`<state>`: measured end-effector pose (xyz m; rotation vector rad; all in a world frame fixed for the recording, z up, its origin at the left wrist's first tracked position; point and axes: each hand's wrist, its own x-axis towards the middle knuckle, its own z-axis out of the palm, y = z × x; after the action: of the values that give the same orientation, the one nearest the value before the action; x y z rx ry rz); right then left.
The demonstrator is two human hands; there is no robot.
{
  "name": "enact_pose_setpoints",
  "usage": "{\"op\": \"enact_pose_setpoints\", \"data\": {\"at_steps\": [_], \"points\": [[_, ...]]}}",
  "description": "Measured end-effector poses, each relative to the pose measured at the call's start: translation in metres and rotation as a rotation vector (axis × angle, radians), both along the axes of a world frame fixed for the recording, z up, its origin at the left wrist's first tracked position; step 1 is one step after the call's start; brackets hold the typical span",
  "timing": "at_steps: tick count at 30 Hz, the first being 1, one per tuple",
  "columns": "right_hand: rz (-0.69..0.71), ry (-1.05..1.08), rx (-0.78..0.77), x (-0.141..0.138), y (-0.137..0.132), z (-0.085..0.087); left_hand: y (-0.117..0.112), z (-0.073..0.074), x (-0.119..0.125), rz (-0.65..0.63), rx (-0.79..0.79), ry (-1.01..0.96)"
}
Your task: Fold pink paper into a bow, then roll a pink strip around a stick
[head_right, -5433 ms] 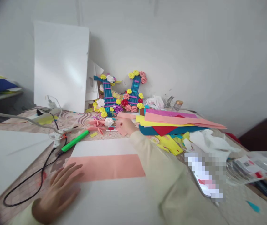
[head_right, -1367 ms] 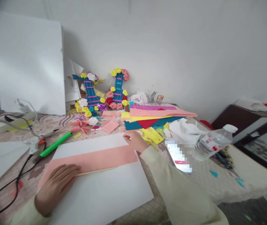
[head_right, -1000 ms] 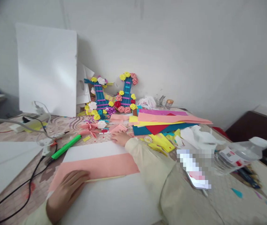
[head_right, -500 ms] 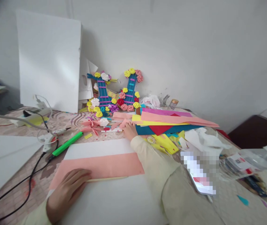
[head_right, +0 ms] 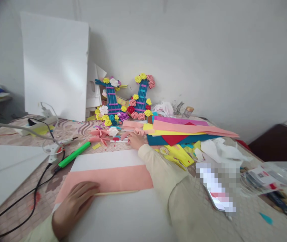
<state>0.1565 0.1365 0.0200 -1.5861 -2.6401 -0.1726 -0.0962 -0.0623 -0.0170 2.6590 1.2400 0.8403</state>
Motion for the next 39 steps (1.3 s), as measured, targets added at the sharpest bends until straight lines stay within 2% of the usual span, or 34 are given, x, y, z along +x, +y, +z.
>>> {"op": "enact_pose_setpoints", "data": {"at_steps": [6,13,20,26,29,31,34,37,39], "points": [[0.034,0.207,-0.117,0.003,0.007,-0.005,0.000,0.000,0.000,-0.003,0.012,0.008],[0.021,0.779,-0.238,0.030,-0.006,0.007,0.004,-0.004,-0.004,-0.032,0.065,0.064],[0.067,1.399,-0.419,0.045,-0.056,0.031,0.002,0.000,-0.003,-0.078,0.154,0.046],[0.121,1.674,-0.548,0.038,-0.109,0.052,-0.001,0.003,0.002,-0.051,0.150,0.047],[0.119,1.820,-0.737,0.035,-0.134,0.065,-0.002,0.004,0.000,-0.034,0.156,0.084],[0.107,1.918,-0.838,0.035,-0.150,0.071,-0.004,0.010,-0.002,-0.028,0.176,0.101],[0.102,2.086,-0.859,0.030,-0.175,0.073,-0.015,0.032,0.002,-0.019,0.172,0.071],[0.062,2.248,-0.825,0.013,-0.203,0.070,-0.032,0.063,0.020,-0.099,0.016,-0.028],[0.070,2.261,-0.861,-0.004,-0.222,0.067,-0.045,0.082,0.039,-0.188,-0.179,-0.092]]}}
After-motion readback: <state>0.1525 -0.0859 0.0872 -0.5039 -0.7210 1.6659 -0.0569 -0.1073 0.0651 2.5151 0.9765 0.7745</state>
